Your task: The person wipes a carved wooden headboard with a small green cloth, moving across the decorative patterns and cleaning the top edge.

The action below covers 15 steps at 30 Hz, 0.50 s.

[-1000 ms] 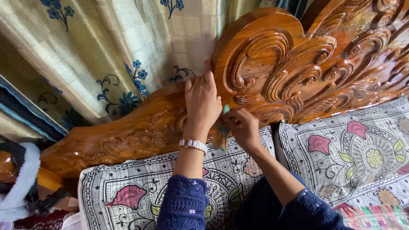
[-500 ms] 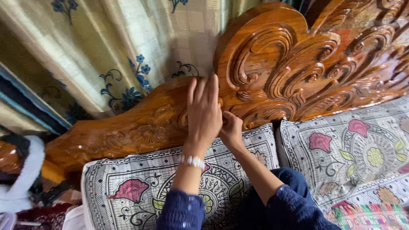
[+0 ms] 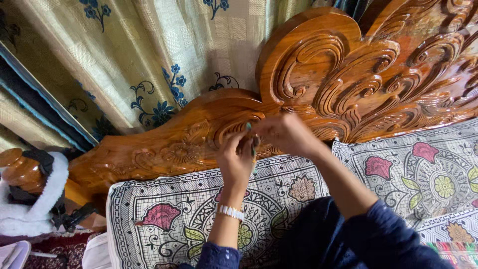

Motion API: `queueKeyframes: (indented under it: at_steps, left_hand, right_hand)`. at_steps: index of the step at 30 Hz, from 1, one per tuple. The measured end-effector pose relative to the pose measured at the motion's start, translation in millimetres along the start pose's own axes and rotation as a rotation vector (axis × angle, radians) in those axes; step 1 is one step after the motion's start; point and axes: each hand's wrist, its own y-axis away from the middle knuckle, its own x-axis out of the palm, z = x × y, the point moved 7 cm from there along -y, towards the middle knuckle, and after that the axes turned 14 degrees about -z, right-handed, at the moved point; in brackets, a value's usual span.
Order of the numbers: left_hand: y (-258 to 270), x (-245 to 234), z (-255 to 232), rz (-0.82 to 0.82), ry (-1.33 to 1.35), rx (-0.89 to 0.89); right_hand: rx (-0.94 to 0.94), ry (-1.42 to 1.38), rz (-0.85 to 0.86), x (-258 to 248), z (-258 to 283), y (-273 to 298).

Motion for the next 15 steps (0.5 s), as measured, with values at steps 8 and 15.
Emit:
queueKeyframes:
  at_steps: [8, 15]
  left_hand:
    - [-52.1, 35.8, -58.5, 0.065, -0.243, 0.571]
    - [-58.8, 53.2, -50.6, 0.205, -0.374, 0.754]
  right_hand:
    - [-0.604, 0.713, -0.449, -107.0, 37.3, -113.4]
    - [-0.516, 0.881, -0.376, -96.8, 5.2, -121.3]
